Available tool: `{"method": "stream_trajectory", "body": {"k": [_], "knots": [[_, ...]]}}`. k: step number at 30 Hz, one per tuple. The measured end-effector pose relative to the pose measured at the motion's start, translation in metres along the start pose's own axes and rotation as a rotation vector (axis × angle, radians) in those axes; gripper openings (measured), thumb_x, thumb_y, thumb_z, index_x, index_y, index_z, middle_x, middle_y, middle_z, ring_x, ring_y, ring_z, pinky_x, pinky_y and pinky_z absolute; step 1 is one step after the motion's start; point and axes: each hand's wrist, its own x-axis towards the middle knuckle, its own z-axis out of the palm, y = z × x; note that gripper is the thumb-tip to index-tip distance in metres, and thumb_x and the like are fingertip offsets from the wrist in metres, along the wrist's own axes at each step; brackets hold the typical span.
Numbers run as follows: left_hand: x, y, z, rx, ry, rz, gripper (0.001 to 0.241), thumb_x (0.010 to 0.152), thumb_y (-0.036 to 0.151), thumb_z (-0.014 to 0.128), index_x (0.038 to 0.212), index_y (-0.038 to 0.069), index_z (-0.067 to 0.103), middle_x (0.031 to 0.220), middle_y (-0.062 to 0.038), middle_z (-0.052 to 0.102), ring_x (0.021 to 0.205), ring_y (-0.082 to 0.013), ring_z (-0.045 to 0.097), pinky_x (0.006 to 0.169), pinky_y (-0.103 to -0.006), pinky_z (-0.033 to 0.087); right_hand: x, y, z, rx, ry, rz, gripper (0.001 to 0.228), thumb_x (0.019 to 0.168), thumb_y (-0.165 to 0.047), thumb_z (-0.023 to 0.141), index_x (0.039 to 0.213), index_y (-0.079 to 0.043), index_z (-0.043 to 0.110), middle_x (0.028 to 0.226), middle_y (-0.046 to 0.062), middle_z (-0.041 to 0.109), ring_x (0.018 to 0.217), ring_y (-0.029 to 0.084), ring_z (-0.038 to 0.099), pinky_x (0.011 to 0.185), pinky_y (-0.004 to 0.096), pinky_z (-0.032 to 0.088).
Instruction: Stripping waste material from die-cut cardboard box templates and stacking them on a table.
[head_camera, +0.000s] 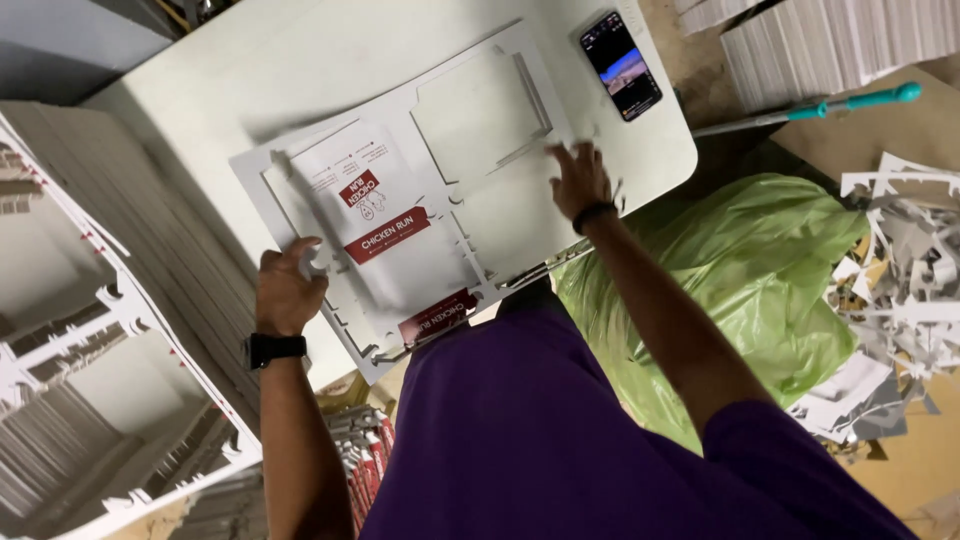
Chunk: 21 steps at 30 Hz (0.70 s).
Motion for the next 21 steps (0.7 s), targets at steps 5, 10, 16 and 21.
{"method": "stream_trajectory", "body": {"k": [5,10,16,21], "knots": [[-0.051,0.099,-0.052,0.022,0.093,0.066,0.058,0.083,0.001,0.070,0.138,0.018,0.064,0.109,-0.030,0.056,0.100,-0.0501,0.069,0.079,-0.0528,0.058,0.051,-0.018,-0.042,-0.248,-0.269,-0.175,0.074,0.086,-0.011,0.084,0.148,-0.037,0.052,0.158,0.016,0.029,0.139,0.040,0.041,0.106,0.050,0.048],[-0.115,0.181,-0.098,0.155,0.138,0.090,0.056,0.087,0.000,0.071,0.140,0.017,0.065,0.112,-0.025,0.057,0.092,-0.0391,0.067,0.075,-0.0448,0.064,0.074,0.021,-0.018,-0.147,-0.234,-0.314,0.057,0.076,-0.012,0.088,0.123,-0.034,0.065,0.158,0.014,0.031,0.134,0.041,0.041,0.105,0.053,0.045],[-0.182,0.236,-0.118,0.222,0.207,0.107,0.057,0.085,-0.005,0.076,0.136,0.020,0.069,0.118,-0.021,0.060,0.074,-0.0222,0.072,0.055,-0.0303,0.073,0.075,0.026,-0.029,-0.040,-0.330,-0.370,0.054,0.079,-0.009,0.084,0.124,-0.031,0.064,0.166,0.018,0.017,0.139,0.046,0.030,0.116,0.059,0.028],[-0.188,0.243,-0.113,0.296,0.261,0.135,0.052,0.087,0.001,0.081,0.133,0.024,0.070,0.120,-0.019,0.060,0.073,-0.0174,0.068,0.043,-0.0260,0.071,0.077,0.028,-0.053,0.144,-0.379,-0.398,0.043,0.081,0.000,0.080,0.113,-0.023,0.061,0.160,0.016,0.024,0.135,0.044,0.036,0.110,0.056,0.039]]}}
